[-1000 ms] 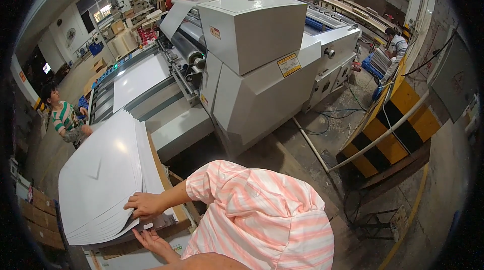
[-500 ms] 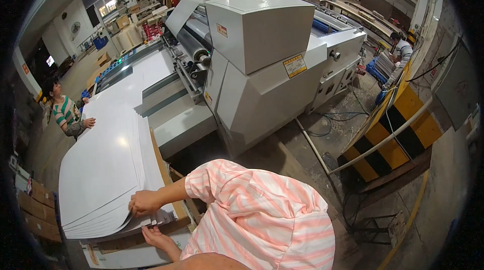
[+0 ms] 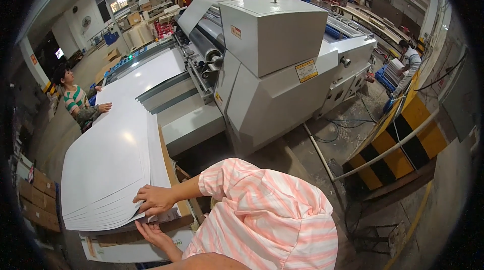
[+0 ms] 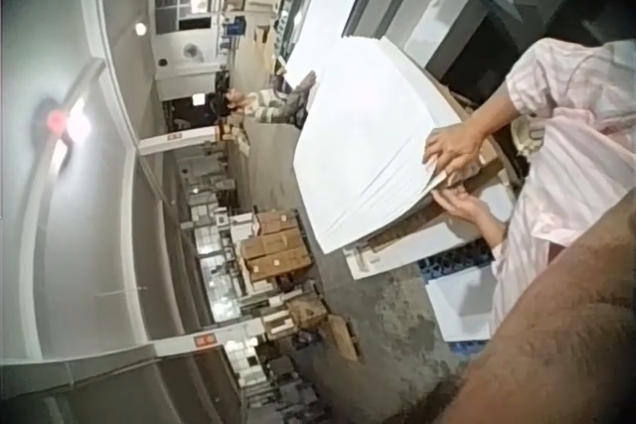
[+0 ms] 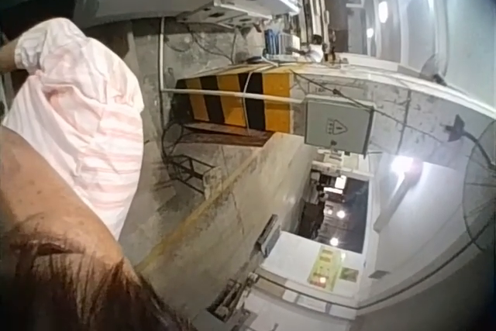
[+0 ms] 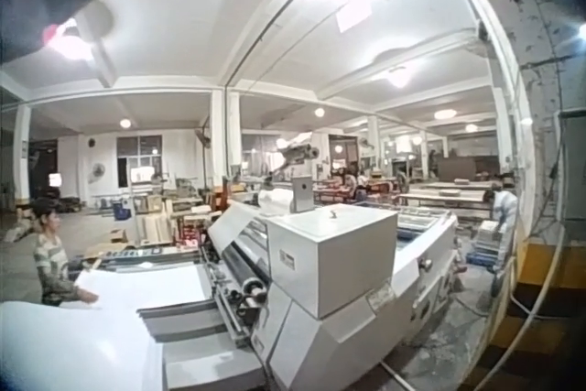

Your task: The recorder is handling and stacking large white sheets being processed by an industrial machine in a factory setting.

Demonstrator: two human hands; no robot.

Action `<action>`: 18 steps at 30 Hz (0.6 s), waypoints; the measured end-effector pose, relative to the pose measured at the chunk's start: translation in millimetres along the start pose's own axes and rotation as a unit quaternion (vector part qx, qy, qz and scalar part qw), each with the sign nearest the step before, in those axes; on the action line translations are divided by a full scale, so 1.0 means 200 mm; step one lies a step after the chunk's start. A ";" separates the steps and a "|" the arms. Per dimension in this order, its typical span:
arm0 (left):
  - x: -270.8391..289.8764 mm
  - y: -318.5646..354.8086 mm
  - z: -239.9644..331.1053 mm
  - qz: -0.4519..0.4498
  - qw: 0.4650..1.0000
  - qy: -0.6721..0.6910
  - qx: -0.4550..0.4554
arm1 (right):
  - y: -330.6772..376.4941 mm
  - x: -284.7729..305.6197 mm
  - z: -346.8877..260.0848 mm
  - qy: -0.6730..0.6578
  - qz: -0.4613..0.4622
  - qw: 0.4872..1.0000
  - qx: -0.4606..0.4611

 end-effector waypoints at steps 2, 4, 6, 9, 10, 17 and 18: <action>0.03 -0.02 -0.02 -0.045 0.998 0.034 -0.021 | -0.02 0.01 -0.01 0.004 0.026 1.000 -0.011; 0.04 -0.03 -0.05 -0.062 0.997 0.033 -0.019 | -0.05 -0.05 0.04 0.014 0.017 0.999 -0.047; 0.04 -0.03 -0.05 -0.050 0.998 0.037 -0.022 | -0.13 -0.12 0.10 0.003 0.001 0.994 -0.113; 0.07 -0.06 -0.07 -0.062 0.998 0.017 -0.004 | -0.29 -0.15 0.19 -0.144 -0.122 0.915 -0.356; 0.05 -0.05 -0.06 -0.061 0.998 0.016 -0.004 | -0.30 -0.11 0.22 -0.181 -0.016 0.919 -0.351; 0.06 -0.01 -0.10 0.097 0.993 -0.064 -0.018 | -0.12 -0.08 0.05 -0.071 -0.041 0.988 -0.130; 0.09 0.00 -0.12 0.085 0.995 -0.050 0.002 | -0.11 -0.11 0.08 -0.069 -0.085 0.980 -0.166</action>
Point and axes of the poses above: each hand's wrist, its own y-axis away from the middle knuckle, its own x-axis out of the back of the hand, z = x × y, the point moved 5 cm from there along -y, towards the middle knuckle, and after that the axes turned 15 degrees about -x, right-handed, at the moved point
